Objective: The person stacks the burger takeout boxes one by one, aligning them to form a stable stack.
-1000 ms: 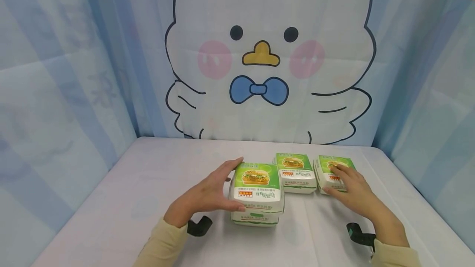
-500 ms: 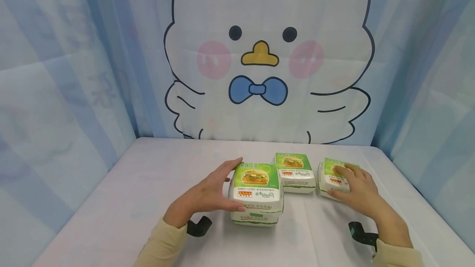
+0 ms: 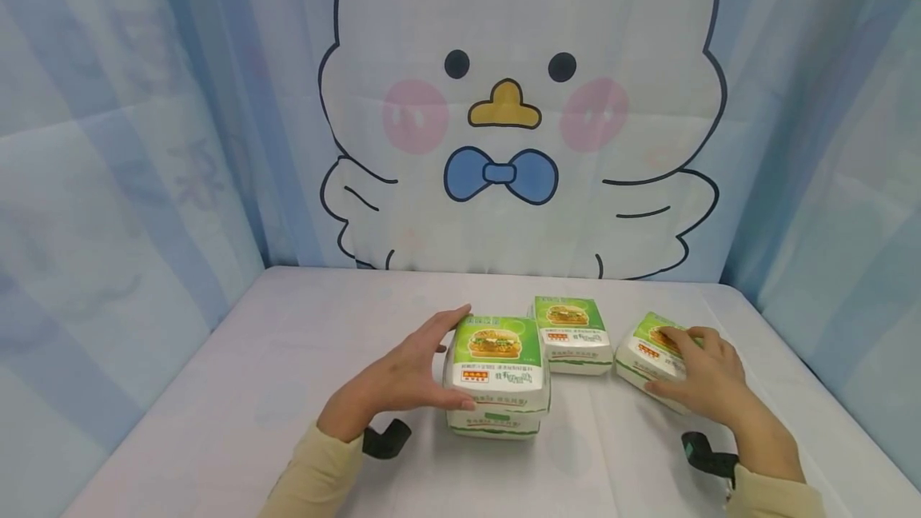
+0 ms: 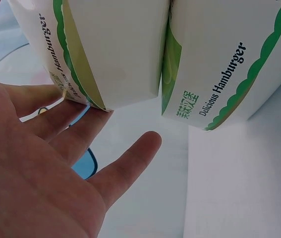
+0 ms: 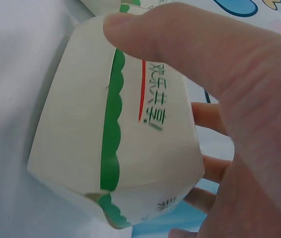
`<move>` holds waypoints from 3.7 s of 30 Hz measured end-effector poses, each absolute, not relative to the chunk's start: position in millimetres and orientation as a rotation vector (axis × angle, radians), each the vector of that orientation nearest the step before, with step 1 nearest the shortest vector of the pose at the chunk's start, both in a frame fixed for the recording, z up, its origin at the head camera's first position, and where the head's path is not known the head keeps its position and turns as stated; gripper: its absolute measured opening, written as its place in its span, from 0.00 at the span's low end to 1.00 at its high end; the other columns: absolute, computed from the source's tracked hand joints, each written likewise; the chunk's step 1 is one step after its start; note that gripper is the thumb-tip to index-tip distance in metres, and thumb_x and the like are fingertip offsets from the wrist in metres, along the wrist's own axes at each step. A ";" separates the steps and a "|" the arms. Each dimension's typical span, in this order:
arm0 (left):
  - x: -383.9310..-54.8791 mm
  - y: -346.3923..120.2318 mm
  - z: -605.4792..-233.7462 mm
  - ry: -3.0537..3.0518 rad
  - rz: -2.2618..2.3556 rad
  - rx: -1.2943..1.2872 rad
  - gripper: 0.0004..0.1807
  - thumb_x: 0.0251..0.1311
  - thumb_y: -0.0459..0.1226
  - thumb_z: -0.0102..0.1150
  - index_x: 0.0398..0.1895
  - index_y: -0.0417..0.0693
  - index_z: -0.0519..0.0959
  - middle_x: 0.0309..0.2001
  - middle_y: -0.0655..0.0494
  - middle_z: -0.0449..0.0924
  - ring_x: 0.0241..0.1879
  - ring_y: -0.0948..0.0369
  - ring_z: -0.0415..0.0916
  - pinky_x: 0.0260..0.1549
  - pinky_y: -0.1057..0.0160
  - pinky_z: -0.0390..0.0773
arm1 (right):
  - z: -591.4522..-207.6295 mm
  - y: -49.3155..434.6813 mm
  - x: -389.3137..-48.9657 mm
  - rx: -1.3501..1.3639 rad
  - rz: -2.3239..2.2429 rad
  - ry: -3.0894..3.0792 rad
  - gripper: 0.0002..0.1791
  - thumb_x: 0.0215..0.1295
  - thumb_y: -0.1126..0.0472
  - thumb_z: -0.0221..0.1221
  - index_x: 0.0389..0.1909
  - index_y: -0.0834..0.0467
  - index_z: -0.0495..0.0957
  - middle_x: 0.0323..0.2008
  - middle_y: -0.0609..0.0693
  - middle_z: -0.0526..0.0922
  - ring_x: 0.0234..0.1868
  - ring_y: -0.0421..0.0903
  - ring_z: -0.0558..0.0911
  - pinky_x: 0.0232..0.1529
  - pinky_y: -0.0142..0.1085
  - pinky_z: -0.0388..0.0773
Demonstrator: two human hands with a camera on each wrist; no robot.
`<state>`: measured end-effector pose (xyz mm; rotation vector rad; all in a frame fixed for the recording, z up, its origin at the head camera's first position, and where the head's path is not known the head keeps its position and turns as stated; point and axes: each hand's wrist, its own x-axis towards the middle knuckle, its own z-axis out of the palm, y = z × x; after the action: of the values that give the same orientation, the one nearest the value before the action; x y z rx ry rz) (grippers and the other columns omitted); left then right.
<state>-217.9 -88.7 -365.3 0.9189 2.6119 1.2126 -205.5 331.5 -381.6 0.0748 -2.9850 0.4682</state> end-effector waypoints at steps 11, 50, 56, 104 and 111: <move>-218.0 -88.4 -365.8 2.604 1.221 0.923 0.64 0.41 0.56 0.78 0.79 0.60 0.47 0.76 0.62 0.53 0.68 0.62 0.62 0.66 0.48 0.72 | -389.6 340.4 -206.8 0.022 0.551 -2.991 0.57 0.45 0.49 0.74 0.70 0.65 0.53 0.67 0.82 0.46 0.64 0.82 0.49 0.59 0.76 0.49; -217.2 -89.4 -365.5 2.611 1.210 0.927 0.64 0.41 0.56 0.78 0.79 0.59 0.47 0.76 0.62 0.54 0.68 0.63 0.62 0.65 0.50 0.73 | -371.4 339.5 -200.3 0.002 0.630 -2.827 0.50 0.54 0.50 0.69 0.72 0.65 0.56 0.67 0.78 0.50 0.61 0.80 0.51 0.43 0.69 0.63; -217.3 -89.8 -364.8 2.614 1.212 0.921 0.64 0.41 0.56 0.78 0.79 0.59 0.48 0.76 0.62 0.54 0.67 0.63 0.63 0.65 0.50 0.73 | -361.0 330.4 -199.9 0.028 0.620 -2.764 0.49 0.55 0.51 0.69 0.73 0.63 0.56 0.68 0.76 0.51 0.61 0.77 0.53 0.42 0.69 0.64; -216.7 -88.4 -366.1 2.623 1.213 0.941 0.64 0.42 0.56 0.78 0.80 0.61 0.47 0.76 0.60 0.53 0.68 0.61 0.62 0.64 0.48 0.74 | -327.7 282.5 -188.1 0.335 0.771 -2.595 0.48 0.58 0.51 0.69 0.77 0.50 0.56 0.70 0.67 0.56 0.62 0.69 0.59 0.41 0.61 0.70; -216.6 -88.2 -366.4 2.614 1.223 0.908 0.64 0.41 0.56 0.78 0.79 0.62 0.47 0.77 0.62 0.52 0.67 0.62 0.62 0.65 0.48 0.73 | -327.3 277.1 -187.8 0.384 0.808 -2.554 0.48 0.56 0.53 0.71 0.76 0.50 0.58 0.69 0.63 0.60 0.60 0.62 0.64 0.43 0.50 0.70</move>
<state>-216.6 -88.2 -366.4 0.9077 2.6138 1.2228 -187.8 277.1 -327.3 0.3844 -2.5540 0.8083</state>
